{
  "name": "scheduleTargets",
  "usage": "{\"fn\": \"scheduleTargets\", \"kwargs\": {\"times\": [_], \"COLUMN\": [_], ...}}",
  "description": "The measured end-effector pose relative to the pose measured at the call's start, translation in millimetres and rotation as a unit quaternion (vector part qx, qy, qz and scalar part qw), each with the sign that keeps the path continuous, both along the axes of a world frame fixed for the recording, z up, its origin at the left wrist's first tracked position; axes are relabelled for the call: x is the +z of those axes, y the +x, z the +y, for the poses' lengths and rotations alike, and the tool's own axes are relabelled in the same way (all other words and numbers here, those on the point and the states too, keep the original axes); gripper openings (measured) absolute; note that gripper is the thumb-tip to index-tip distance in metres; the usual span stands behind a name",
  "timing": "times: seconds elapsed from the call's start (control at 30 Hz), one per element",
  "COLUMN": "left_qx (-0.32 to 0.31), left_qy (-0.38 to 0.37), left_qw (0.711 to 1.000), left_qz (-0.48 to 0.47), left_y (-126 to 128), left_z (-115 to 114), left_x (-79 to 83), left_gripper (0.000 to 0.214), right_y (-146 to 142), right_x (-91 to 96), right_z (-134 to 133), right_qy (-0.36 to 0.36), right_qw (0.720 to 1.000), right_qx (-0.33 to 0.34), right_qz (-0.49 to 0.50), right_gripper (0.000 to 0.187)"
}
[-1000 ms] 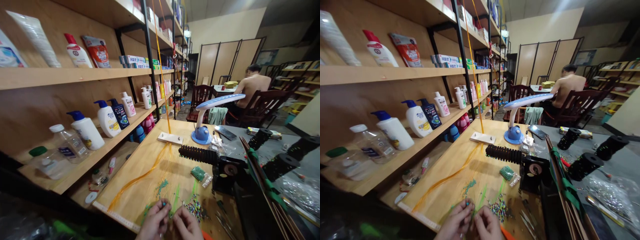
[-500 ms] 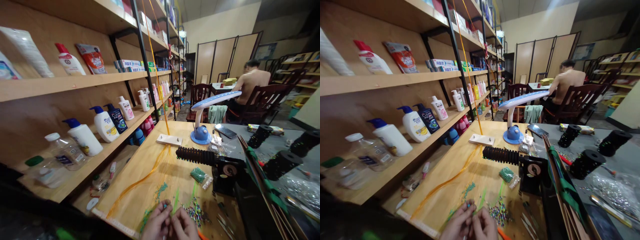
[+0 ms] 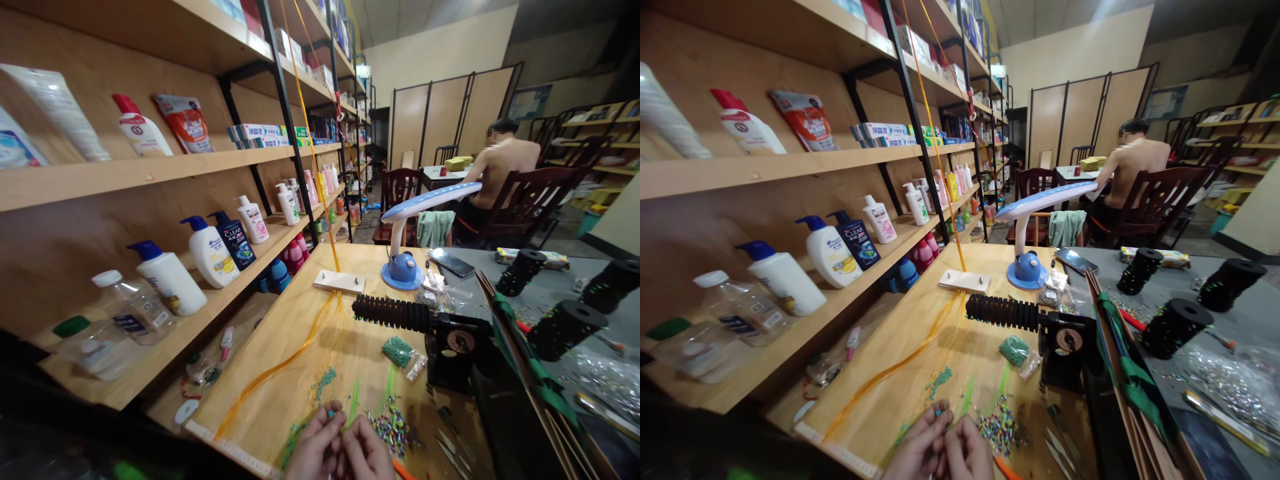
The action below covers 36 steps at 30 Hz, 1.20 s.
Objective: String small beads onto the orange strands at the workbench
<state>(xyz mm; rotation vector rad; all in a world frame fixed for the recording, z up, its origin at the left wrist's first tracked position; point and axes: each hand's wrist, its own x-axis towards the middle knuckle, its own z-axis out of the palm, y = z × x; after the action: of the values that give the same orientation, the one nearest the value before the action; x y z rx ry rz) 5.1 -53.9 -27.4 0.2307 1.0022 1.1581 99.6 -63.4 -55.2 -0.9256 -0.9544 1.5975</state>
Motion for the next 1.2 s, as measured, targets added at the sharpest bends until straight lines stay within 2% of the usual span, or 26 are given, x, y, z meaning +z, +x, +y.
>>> {"fn": "scheduleTargets", "kwargs": {"times": [0.43, 0.87, 1.2], "left_qx": [0.005, 0.009, 0.011], "left_qy": [0.013, 0.009, 0.020], "left_qw": [1.000, 0.999, 0.999], "left_qz": [-0.003, 0.042, 0.036], "left_y": [0.8, 3.1, 2.7], "left_z": [-1.1, -0.2, -1.0], "left_x": [-1.7, 3.1, 6.3], "left_gripper": [0.057, 0.063, 0.060], "right_y": [-2.3, 0.6, -1.4], "right_x": [-4.7, -4.4, -7.5], "right_z": [-0.8, 0.7, 0.5], "right_qy": [-0.012, -0.013, -0.019], "right_qw": [1.000, 1.000, 1.000], "right_qx": [-0.008, -0.008, -0.008], "right_qz": [0.014, -0.008, 0.002], "right_gripper": [0.052, 0.053, 0.054]}}
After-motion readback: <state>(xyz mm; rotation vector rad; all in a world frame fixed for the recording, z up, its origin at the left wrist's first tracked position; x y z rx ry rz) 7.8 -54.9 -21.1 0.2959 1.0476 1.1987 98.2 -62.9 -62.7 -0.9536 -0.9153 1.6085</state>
